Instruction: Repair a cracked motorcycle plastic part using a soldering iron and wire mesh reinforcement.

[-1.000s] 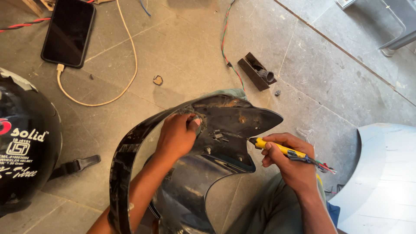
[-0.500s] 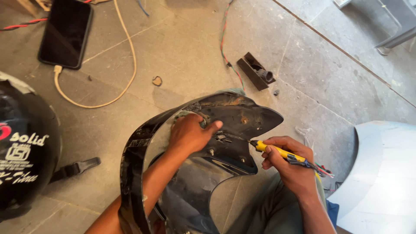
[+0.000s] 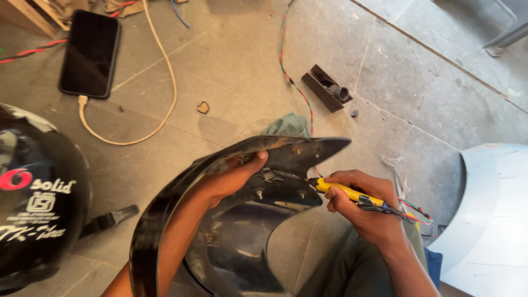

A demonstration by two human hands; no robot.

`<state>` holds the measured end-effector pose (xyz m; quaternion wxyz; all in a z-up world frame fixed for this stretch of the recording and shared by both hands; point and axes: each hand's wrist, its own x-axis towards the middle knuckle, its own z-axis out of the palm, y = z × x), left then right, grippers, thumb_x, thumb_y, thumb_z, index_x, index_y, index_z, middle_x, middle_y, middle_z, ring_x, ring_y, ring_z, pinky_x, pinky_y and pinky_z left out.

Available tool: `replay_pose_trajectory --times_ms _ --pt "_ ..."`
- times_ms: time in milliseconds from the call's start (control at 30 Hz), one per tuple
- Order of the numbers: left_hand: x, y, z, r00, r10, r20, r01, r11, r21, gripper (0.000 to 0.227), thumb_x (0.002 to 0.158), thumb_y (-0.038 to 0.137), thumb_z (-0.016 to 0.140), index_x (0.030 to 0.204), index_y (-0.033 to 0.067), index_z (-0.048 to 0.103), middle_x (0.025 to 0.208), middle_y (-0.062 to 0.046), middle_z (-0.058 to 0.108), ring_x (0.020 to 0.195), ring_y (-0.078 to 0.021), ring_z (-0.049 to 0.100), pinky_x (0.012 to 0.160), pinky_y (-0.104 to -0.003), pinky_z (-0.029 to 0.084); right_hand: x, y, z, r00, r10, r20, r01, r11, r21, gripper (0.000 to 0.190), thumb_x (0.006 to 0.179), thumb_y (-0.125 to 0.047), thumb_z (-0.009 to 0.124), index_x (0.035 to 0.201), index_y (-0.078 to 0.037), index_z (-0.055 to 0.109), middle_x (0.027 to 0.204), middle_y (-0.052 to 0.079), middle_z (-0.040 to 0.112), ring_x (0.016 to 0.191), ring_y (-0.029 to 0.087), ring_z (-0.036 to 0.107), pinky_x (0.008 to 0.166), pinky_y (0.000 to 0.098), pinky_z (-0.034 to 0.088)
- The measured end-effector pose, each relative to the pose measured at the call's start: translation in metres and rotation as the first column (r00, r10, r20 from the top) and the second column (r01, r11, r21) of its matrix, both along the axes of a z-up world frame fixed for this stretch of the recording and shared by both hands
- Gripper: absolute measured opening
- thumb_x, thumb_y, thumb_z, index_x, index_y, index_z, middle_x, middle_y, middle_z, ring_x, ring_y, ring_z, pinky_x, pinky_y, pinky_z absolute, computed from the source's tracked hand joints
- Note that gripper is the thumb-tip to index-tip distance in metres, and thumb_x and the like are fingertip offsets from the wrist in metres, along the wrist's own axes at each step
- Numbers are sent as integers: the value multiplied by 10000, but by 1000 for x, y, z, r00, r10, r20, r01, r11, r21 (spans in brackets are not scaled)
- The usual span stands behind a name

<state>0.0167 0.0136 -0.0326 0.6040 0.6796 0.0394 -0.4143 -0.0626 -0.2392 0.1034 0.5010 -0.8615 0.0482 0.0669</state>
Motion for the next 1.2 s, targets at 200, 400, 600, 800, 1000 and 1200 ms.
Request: replay_pose_trajectory --times_ms 200,400,600,800,1000,1200 --pt "-9 1 -16 996 24 -88 -15 995 99 1166 779 873 463 1613 100 203 1704 -151 176 1586 -323 124 1234 -533 184 11 -2 6 984 176 -24 -178 978 -111 202 882 -101 707 1050 -9 770 797 62 789 640 104 737 604 243 590" --pt "-14 -10 -3 988 17 -156 4 991 132 1180 753 871 424 1639 174 77 1711 -134 81 1582 -346 62 1215 -584 172 15 -10 21 958 273 -87 -283 947 -150 235 888 -146 722 1095 -57 785 793 48 806 579 95 716 564 248 574" --pt "-21 -12 -9 992 99 -78 -99 995 0 1031 694 800 547 1501 159 513 1583 -118 448 1506 -277 326 1183 -494 304 15 -10 21 943 316 -101 -326 939 -110 232 894 -133 713 1103 -68 791 782 48 812 549 98 701 545 248 581" --pt "-27 -5 -5 990 115 82 -128 977 170 955 815 804 514 1330 11 652 1407 -193 627 1364 -302 566 1115 -415 428 23 -5 22 928 348 -136 -370 909 -192 186 892 -141 714 1042 -56 784 709 34 769 537 85 710 531 253 579" --pt "-28 5 -6 991 112 71 -118 990 73 917 822 771 498 1345 28 625 1388 -212 639 1347 -330 572 1074 -422 455 25 -1 19 917 343 -204 -379 908 -178 162 903 -148 696 994 -33 766 698 41 762 548 90 695 534 263 584" --pt "-28 9 1 998 39 57 -49 980 191 876 865 760 501 1085 -59 717 1100 -246 757 1068 -335 727 897 -449 546 25 4 19 898 356 -258 -402 903 -150 182 944 -161 647 1025 -27 739 734 41 762 574 97 693 549 273 583"
